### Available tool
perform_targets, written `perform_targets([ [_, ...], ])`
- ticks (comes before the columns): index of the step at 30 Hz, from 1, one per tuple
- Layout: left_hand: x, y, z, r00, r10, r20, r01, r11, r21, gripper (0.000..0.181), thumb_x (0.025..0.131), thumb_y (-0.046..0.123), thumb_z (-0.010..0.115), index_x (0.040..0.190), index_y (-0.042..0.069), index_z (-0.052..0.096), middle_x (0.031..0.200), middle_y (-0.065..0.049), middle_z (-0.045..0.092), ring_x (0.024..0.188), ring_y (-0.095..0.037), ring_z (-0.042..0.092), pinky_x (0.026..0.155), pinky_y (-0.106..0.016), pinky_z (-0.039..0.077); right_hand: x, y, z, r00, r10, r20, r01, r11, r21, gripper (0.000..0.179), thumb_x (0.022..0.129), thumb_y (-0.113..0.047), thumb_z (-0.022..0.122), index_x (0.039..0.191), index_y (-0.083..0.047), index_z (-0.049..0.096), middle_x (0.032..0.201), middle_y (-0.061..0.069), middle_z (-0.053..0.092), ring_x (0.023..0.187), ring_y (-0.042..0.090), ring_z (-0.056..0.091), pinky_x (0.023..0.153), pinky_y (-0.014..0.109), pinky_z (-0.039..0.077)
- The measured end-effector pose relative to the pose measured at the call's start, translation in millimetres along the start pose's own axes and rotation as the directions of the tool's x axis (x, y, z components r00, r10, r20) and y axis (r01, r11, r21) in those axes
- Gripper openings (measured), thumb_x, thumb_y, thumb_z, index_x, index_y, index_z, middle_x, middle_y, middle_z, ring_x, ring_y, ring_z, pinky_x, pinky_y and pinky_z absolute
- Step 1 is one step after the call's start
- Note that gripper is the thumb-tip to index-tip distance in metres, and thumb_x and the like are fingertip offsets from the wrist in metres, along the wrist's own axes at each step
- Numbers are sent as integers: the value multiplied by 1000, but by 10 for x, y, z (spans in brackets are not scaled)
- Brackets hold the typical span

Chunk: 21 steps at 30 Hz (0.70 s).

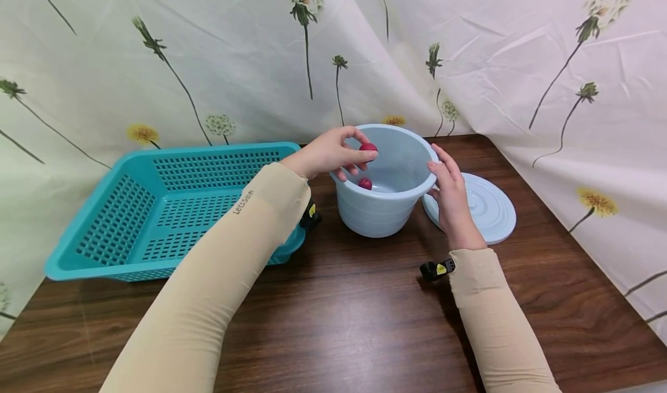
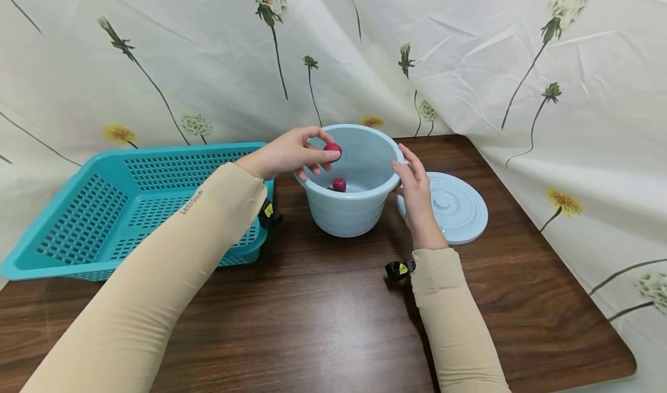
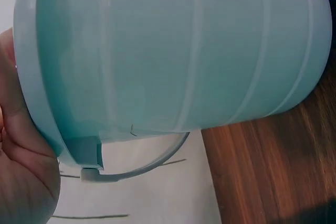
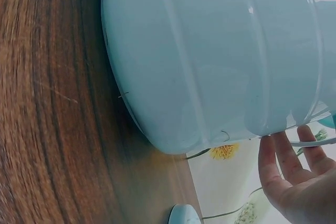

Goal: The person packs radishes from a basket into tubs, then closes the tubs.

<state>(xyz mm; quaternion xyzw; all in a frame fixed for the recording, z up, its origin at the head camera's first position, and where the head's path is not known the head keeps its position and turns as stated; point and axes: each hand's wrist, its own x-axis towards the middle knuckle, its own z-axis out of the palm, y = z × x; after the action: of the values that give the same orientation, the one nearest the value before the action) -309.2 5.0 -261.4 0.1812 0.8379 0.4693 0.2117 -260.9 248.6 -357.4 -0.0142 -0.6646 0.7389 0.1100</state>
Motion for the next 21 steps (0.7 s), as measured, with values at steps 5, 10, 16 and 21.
perform_targets([
  [5, 7, 2, 25, 1000, -16, -25, 17, 998, 62, 40, 92, 38, 70, 122, 19, 53, 100, -14, 71, 84, -25, 69, 58, -26, 54, 9, 7, 5, 1000, 2, 5, -2, 1000, -3, 51, 100, -30, 49, 151, -23, 42, 151, 1, 40, 121, 15, 47, 94, 33, 42],
  [10, 19, 21, 56, 999, -21, -48, 27, 993, 113, 40, 91, 39, 72, 121, 19, 52, 86, -8, 70, 78, -21, 68, 56, -25, 52, 14, 10, -5, 1000, 6, 0, -6, 1000, 7, 50, 100, -29, 48, 150, -23, 43, 150, 1, 42, 120, 14, 48, 94, 33, 42],
  [16, 13, 20, 55, 998, -32, -46, 37, 992, 117, 42, 91, 39, 71, 123, 20, 52, 88, -9, 70, 84, -25, 69, 58, -25, 51, 16, 10, -2, 1000, 0, 1, 0, 1000, 3, 50, 100, -29, 48, 150, -24, 43, 151, 2, 41, 120, 14, 47, 94, 34, 42],
  [21, 2, 0, 55, 999, -18, -43, 23, 995, 98, 41, 92, 40, 70, 123, 20, 52, 101, -14, 72, 79, -19, 68, 57, -25, 50, 8, 32, 0, 1000, -15, -2, 15, 1000, -3, 50, 100, -30, 47, 150, -24, 43, 151, 2, 42, 120, 14, 47, 94, 34, 41],
])
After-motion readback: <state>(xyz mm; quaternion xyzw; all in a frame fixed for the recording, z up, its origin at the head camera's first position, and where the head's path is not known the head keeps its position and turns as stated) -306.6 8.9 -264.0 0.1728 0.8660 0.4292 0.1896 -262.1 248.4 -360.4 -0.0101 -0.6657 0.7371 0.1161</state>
